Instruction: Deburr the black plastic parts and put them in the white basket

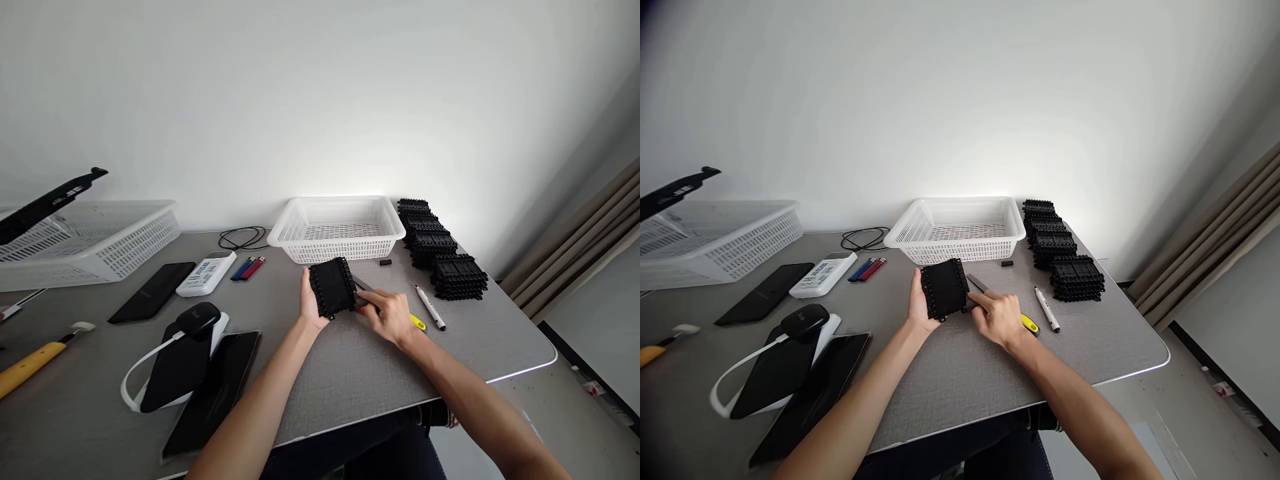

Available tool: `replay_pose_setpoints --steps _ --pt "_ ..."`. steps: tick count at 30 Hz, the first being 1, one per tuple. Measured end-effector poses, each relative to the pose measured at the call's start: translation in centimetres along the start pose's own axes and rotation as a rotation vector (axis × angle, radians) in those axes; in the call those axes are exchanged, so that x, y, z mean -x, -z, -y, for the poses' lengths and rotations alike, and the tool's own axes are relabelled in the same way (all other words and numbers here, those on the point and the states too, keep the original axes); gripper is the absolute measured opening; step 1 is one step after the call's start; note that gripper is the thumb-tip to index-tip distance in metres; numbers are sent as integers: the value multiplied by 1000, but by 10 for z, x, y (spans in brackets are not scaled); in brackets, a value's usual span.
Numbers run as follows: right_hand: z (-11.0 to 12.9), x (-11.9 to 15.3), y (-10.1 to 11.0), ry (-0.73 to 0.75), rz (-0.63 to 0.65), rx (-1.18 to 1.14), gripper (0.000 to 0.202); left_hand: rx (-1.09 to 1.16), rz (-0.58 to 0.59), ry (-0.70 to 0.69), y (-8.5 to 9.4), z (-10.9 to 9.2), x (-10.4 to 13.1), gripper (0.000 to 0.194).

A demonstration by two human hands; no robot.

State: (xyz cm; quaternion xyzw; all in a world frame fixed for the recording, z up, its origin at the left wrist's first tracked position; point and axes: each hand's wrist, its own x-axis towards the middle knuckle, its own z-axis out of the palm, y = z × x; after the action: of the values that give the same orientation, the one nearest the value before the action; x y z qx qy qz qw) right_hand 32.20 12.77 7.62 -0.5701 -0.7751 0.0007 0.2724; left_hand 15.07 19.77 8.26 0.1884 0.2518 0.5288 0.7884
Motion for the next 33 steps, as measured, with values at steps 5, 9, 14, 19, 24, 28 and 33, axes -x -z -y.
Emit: replay_pose_setpoints --steps 5,9,14,19,24,28,33 --pt "1 -8 0 -115 25 110 58 -35 83 131 -5 8 4 66" --pt "4 -11 1 -59 172 115 59 -37 38 123 -3 7 3 66" --pt "2 -4 3 56 167 -28 47 -20 -117 -26 0 -2 1 62" --pt "-3 -2 0 -50 -54 -90 43 -8 -63 -13 -3 3 2 64" --pt "-7 -7 -4 -79 -188 -83 50 -67 42 103 -6 17 6 70" --pt "-7 -8 -5 -50 -79 -21 52 -107 105 159 -10 31 11 66" --pt "2 -9 0 -136 11 168 50 -122 177 144 -15 45 17 62"
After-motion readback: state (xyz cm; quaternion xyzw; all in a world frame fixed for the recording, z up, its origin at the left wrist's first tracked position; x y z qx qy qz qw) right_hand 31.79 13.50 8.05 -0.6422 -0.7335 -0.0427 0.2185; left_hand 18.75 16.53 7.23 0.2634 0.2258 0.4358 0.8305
